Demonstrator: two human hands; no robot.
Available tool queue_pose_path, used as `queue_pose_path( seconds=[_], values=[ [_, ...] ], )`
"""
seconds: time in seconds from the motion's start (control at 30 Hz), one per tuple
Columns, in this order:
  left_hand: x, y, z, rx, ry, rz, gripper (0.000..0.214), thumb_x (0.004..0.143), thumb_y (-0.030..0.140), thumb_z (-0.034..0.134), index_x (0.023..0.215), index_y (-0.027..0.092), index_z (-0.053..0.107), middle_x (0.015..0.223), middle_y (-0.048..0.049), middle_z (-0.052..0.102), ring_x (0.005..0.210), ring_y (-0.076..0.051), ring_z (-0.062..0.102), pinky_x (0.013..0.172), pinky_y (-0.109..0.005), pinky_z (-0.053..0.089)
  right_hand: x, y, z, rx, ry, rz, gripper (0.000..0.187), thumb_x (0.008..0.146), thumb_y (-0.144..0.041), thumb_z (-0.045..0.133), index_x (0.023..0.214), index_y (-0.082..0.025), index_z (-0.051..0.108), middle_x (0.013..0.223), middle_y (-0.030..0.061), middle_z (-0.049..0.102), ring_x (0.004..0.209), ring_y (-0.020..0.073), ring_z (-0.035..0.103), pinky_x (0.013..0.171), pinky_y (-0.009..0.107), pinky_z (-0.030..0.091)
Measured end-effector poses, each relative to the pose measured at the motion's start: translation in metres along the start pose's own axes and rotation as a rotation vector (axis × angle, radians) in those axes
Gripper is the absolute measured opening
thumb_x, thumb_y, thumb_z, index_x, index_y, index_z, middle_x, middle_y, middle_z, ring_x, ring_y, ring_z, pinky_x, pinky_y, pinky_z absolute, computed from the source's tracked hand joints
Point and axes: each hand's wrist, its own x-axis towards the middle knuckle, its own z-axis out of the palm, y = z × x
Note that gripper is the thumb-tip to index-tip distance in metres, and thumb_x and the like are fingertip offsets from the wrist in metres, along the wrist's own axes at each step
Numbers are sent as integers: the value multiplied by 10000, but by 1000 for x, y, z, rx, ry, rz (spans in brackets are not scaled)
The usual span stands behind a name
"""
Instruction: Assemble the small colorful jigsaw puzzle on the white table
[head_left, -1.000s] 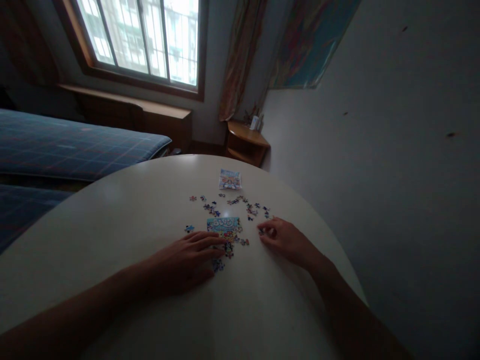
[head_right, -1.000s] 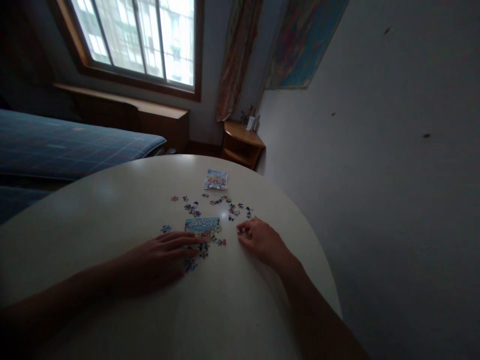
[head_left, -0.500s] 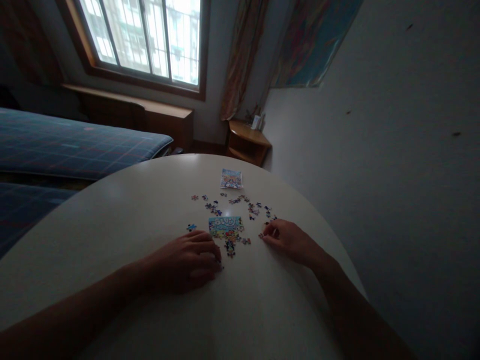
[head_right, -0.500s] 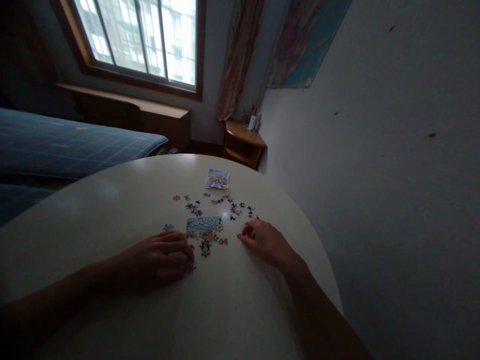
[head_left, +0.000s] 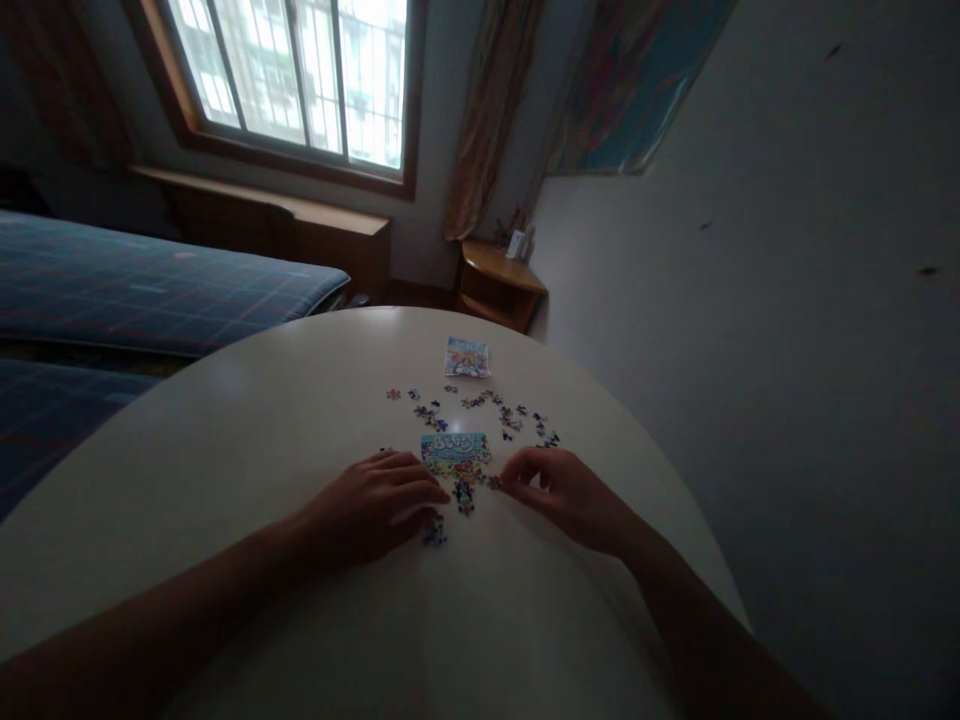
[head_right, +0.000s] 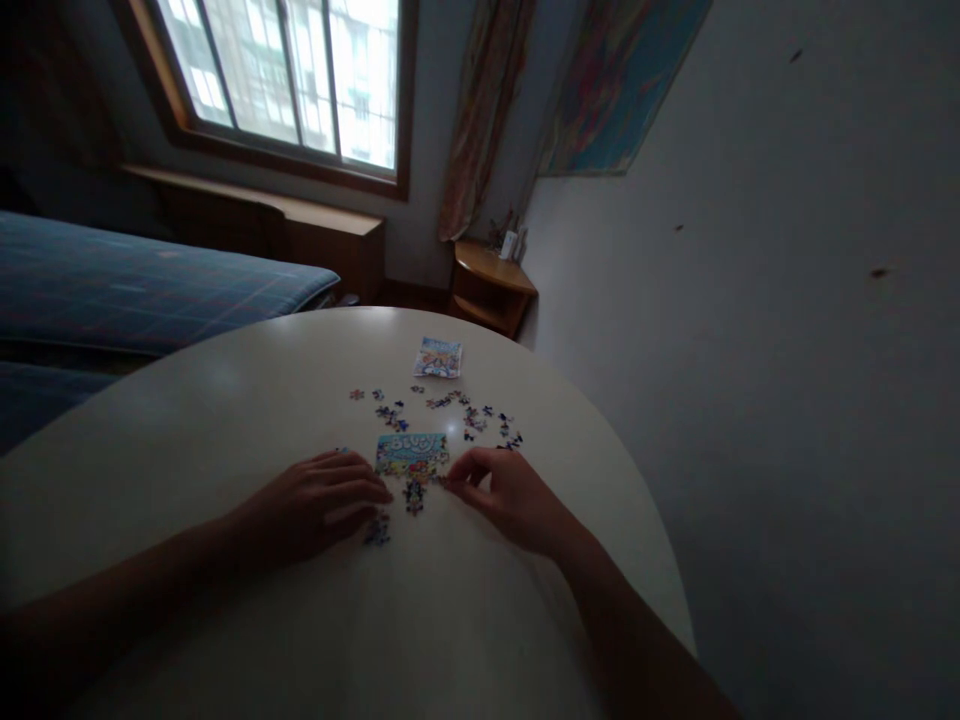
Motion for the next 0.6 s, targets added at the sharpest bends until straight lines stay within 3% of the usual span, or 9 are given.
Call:
queue_pose_path(
  seconds=[0.13, 0.27, 0.6],
  values=[
    [0, -1, 8, 4, 104, -76, 194, 976, 216, 539, 1156, 221, 610, 1030, -36, 724, 906, -184, 655, 792, -338, 544, 2, -10, 21, 149, -28, -51, 96, 885, -260, 630, 903, -184, 685, 862, 15, 703, 748, 125, 594, 656, 236, 424],
    [2, 2, 13, -32, 120, -62, 234, 988, 219, 537, 1210, 250, 601, 1061, -28, 721, 923, -180, 656, 787, -326, 543, 3, -13, 32, 257, -68, -68, 110, 897, -261, 606, 903, -175, 674, 875, 26, 694, 781, 134, 594, 691, 251, 432],
    [11, 12, 10, -78, 178, 26, 94, 983, 240, 574, 995, 214, 663, 943, 0, 733, 805, -129, 647, 714, -247, 503, 4, -13, 36, 379, -82, -110, 106, 874, -265, 618, 872, -160, 616, 808, 14, 621, 730, 128, 548, 665, 251, 428]
  ],
)
